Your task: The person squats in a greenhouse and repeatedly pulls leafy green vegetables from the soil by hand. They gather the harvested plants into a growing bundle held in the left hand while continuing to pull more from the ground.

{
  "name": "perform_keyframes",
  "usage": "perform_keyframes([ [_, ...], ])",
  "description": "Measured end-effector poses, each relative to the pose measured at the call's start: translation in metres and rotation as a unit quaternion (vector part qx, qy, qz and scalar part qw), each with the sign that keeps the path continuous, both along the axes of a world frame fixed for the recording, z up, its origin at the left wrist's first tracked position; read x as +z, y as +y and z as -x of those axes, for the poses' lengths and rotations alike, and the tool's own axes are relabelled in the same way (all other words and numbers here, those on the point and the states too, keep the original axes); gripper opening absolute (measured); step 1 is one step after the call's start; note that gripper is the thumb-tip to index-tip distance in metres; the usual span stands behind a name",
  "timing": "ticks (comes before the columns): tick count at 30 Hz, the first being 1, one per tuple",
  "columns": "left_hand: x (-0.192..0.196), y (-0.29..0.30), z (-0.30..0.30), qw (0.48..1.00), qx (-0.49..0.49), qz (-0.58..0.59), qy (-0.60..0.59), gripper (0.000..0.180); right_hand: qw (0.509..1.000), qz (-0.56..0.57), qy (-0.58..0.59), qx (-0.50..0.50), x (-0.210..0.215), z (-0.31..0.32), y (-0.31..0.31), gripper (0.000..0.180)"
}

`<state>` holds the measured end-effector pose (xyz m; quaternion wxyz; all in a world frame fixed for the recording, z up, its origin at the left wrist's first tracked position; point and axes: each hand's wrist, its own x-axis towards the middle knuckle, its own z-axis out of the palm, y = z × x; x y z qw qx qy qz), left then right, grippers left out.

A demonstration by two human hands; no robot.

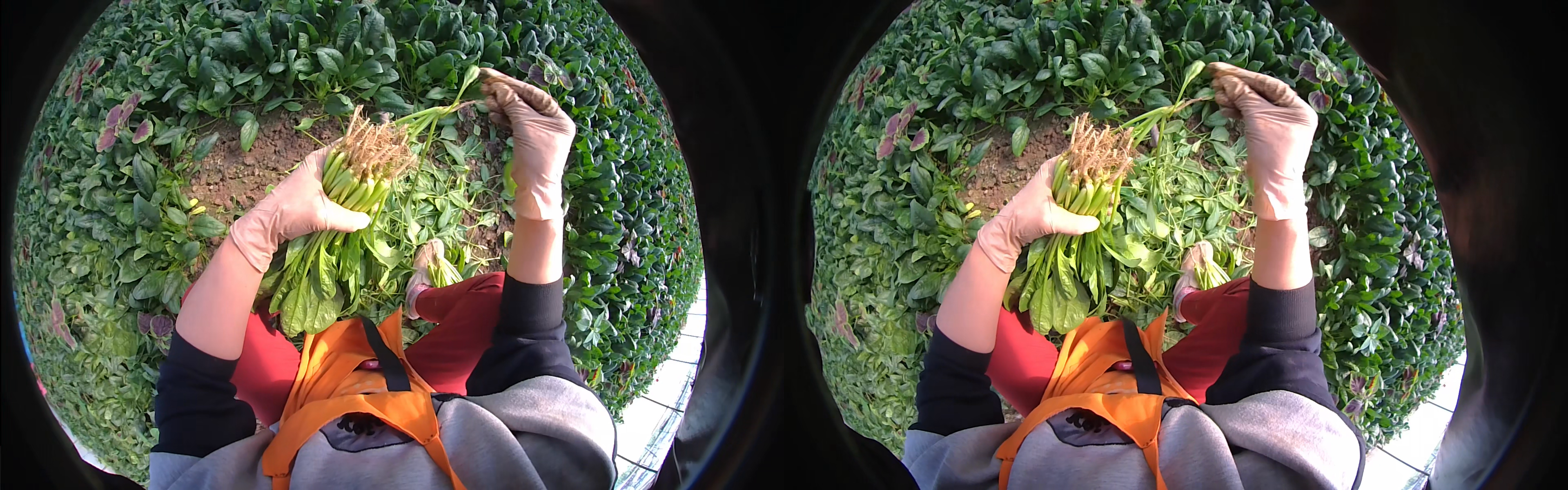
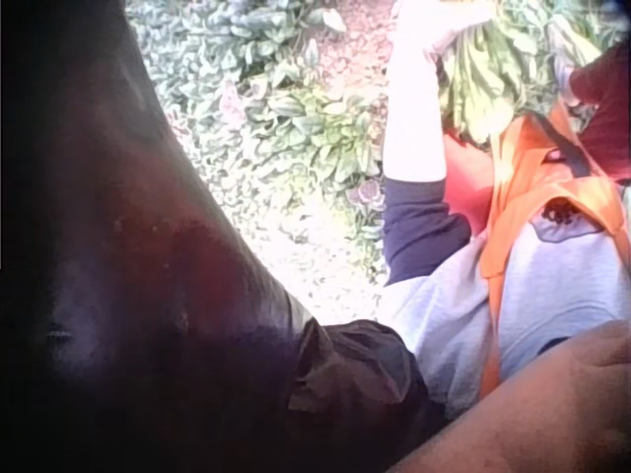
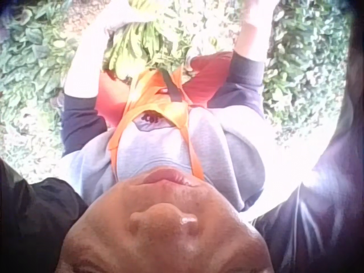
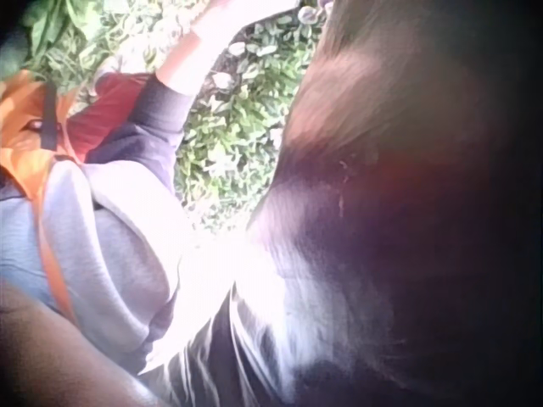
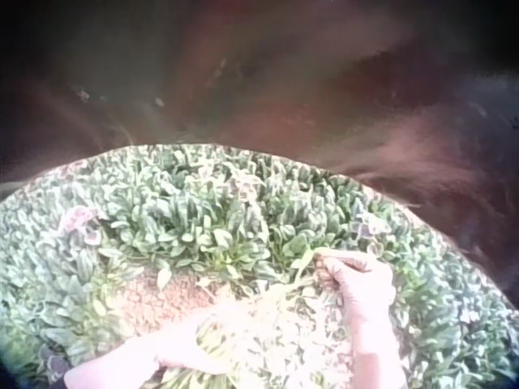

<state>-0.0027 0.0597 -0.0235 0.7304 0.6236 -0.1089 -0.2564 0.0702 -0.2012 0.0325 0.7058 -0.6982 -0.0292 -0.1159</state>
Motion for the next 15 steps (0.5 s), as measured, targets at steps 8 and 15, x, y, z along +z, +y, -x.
perform_keyframes([
  [8, -0.003, -0.009, -0.006, 0.998, 0.057, -0.010, 0.006, 0.076, 0.982, 0.052, 0.147, 0.108, -0.011, 0.007, 0.016, 0.024],
  [15, -0.002, -0.011, -0.003, 0.997, 0.059, -0.046, 0.012, 0.082, 0.978, 0.120, 0.145, 0.095, -0.001, 0.014, 0.025, 0.016],
])
